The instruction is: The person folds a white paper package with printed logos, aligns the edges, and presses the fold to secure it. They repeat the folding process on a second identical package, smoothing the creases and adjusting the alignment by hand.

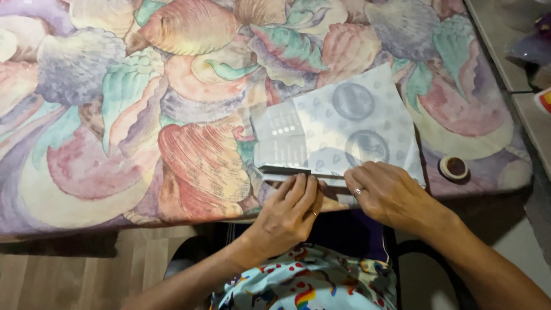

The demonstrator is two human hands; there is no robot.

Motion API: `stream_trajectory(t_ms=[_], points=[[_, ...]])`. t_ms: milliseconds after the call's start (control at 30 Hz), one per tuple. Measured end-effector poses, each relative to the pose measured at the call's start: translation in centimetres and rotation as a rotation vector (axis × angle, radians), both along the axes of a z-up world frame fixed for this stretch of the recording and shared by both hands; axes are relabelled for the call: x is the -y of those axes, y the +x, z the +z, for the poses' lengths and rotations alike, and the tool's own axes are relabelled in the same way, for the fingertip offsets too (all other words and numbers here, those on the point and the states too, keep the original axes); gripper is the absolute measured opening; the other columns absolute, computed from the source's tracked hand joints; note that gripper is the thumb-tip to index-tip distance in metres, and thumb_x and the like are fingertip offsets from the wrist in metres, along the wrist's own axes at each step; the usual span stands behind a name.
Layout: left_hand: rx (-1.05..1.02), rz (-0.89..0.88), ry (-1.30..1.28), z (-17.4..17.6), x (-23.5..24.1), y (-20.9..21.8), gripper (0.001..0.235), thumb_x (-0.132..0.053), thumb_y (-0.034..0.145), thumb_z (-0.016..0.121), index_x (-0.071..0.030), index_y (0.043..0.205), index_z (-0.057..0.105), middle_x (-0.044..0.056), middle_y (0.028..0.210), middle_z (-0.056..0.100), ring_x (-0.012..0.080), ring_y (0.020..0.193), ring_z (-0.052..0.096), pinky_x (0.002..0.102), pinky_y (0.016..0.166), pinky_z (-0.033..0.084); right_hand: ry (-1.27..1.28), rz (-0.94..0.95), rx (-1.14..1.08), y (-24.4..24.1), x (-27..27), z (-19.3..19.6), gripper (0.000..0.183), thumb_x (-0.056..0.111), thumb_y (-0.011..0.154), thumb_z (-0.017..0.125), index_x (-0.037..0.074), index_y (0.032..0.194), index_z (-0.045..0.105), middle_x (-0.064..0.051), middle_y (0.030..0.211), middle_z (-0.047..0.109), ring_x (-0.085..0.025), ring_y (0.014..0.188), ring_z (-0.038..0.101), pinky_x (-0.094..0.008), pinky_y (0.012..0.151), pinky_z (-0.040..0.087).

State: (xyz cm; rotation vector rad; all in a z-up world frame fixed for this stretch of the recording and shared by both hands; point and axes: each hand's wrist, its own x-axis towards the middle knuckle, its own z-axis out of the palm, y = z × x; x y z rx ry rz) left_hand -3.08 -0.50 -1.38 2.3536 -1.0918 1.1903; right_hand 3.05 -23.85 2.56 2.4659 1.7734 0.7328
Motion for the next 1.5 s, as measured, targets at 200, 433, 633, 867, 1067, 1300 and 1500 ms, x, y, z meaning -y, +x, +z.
stream_trajectory(t_ms=[200,433,633,867,1067,1300,1500], points=[[-0.161,-0.014,0.015,-0.5,-0.2,0.2,0.022,-0.006,0.106,0.058,0.013,0.11,0.069,0.03,0.118,0.062,0.0413,0.104,0.063,0.053,0.09,0.056,-0.076,-0.033,-0.079,0.0,-0.3,1.2,0.029,-0.016,0.093,0.044,0.005,0.074,0.051,-0.006,0.076,0.046,-0.024,0.059,0.045,-0.037,0.054,0.041],[-0.238,-0.052,-0.005,0.7,-0.5,0.5,0.028,-0.014,0.106,0.065,0.013,0.114,0.067,0.029,0.115,0.061,0.0405,0.101,0.062,0.052,0.089,0.055,-0.197,-0.045,-0.022,1.3,-1.3,1.4,0.022,-0.009,0.088,0.056,0.009,0.077,0.053,-0.004,0.075,0.047,-0.024,0.062,0.048,-0.038,0.054,0.041],[-0.24,-0.064,-0.047,0.6,-0.4,0.9,0.029,-0.015,0.108,0.061,0.012,0.115,0.068,0.027,0.112,0.063,0.0389,0.098,0.064,0.05,0.087,0.056,-0.115,0.037,-0.107,2.9,-1.9,0.7,0.019,-0.012,0.091,0.06,0.002,0.08,0.053,-0.008,0.078,0.049,-0.026,0.063,0.047,-0.04,0.053,0.041],[-0.305,0.033,-0.086,0.1,0.2,1.9,0.039,-0.025,0.109,0.057,0.011,0.122,0.065,0.023,0.122,0.057,0.0337,0.083,0.056,0.044,0.072,0.048,-0.103,0.023,-0.141,2.7,-1.9,0.5,0.023,-0.011,0.093,0.055,0.004,0.075,0.055,-0.006,0.08,0.049,-0.025,0.067,0.047,-0.039,0.057,0.043],[-0.379,0.092,-0.048,-1.0,0.7,2.2,0.038,-0.028,0.107,0.059,0.007,0.094,0.066,0.029,0.135,0.056,0.0365,0.091,0.051,0.048,0.073,0.044,-0.169,0.01,-0.083,2.6,-1.9,1.3,0.008,0.0,0.098,0.055,-0.004,0.099,0.063,-0.008,0.085,0.052,-0.025,0.07,0.05,-0.038,0.061,0.046],[-0.342,0.211,0.107,-0.7,0.7,2.1,0.058,-0.042,0.11,0.05,0.01,0.135,0.057,0.023,0.135,0.056,0.0314,0.093,0.053,0.043,0.074,0.047,0.042,-0.091,-0.381,7.2,-0.9,1.9,0.01,0.003,0.095,0.07,0.008,0.089,0.064,-0.003,0.074,0.058,-0.02,0.064,0.054,-0.034,0.055,0.045],[-0.336,0.2,0.125,-0.7,0.5,2.2,0.062,-0.044,0.108,0.053,0.01,0.137,0.056,0.023,0.135,0.056,0.0297,0.094,0.055,0.042,0.074,0.051,0.247,-0.373,-0.56,16.8,-1.6,1.7,0.007,0.005,0.1,0.068,-0.001,0.102,0.07,-0.02,0.109,0.066,-0.032,0.092,0.063,-0.045,0.085,0.054]])
